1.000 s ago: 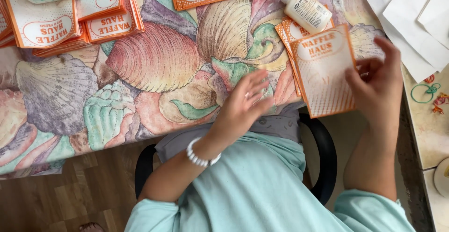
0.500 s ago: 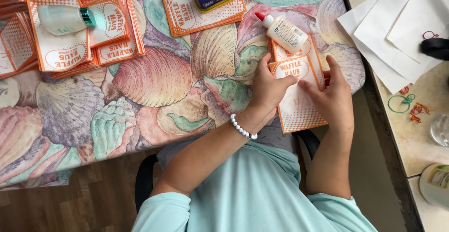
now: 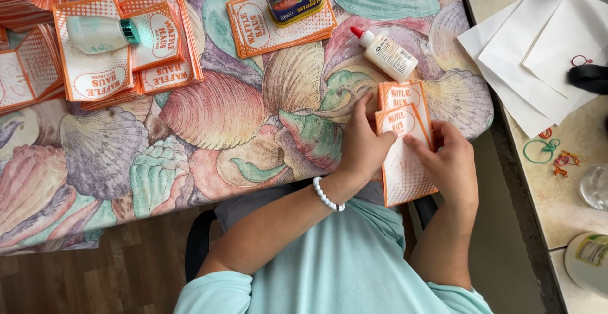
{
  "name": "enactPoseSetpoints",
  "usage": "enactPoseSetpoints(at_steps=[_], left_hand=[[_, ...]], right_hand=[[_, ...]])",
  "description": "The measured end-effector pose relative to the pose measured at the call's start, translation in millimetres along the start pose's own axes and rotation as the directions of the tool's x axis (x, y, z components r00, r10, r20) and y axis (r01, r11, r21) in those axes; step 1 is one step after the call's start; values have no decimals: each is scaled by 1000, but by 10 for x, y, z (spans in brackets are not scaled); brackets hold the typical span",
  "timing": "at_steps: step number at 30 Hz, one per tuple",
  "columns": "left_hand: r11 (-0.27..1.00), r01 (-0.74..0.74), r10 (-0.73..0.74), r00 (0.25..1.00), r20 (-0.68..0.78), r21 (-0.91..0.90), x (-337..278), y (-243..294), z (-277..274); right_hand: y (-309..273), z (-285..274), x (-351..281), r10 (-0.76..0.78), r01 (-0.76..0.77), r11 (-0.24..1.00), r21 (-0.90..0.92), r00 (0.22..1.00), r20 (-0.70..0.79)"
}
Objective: The person applies glue to paper sleeves and folds them by hand at a table.
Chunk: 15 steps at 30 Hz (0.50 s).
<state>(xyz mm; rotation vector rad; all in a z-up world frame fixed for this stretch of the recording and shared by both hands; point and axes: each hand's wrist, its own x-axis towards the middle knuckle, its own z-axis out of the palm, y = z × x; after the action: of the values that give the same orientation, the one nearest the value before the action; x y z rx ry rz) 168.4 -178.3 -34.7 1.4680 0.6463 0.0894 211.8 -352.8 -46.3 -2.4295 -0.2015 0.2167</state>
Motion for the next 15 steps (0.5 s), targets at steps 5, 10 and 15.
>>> enactPoseSetpoints(at_steps=[5, 10, 15], left_hand=[[989, -146, 147, 989, -10, 27, -83, -83, -47], [959, -221, 224, 975, 1, -176, -194, -73, -170], [743, -538, 555, 827, -83, -398, -432, 410, -600]], right_hand=[[-78, 55, -295, -74, 104, 971, 216, 987, -143], [72, 246, -367, -69, 161, 850, 502, 978, -197], [-149, 490, -199, -195, 388, 576, 719, 920, -340]])
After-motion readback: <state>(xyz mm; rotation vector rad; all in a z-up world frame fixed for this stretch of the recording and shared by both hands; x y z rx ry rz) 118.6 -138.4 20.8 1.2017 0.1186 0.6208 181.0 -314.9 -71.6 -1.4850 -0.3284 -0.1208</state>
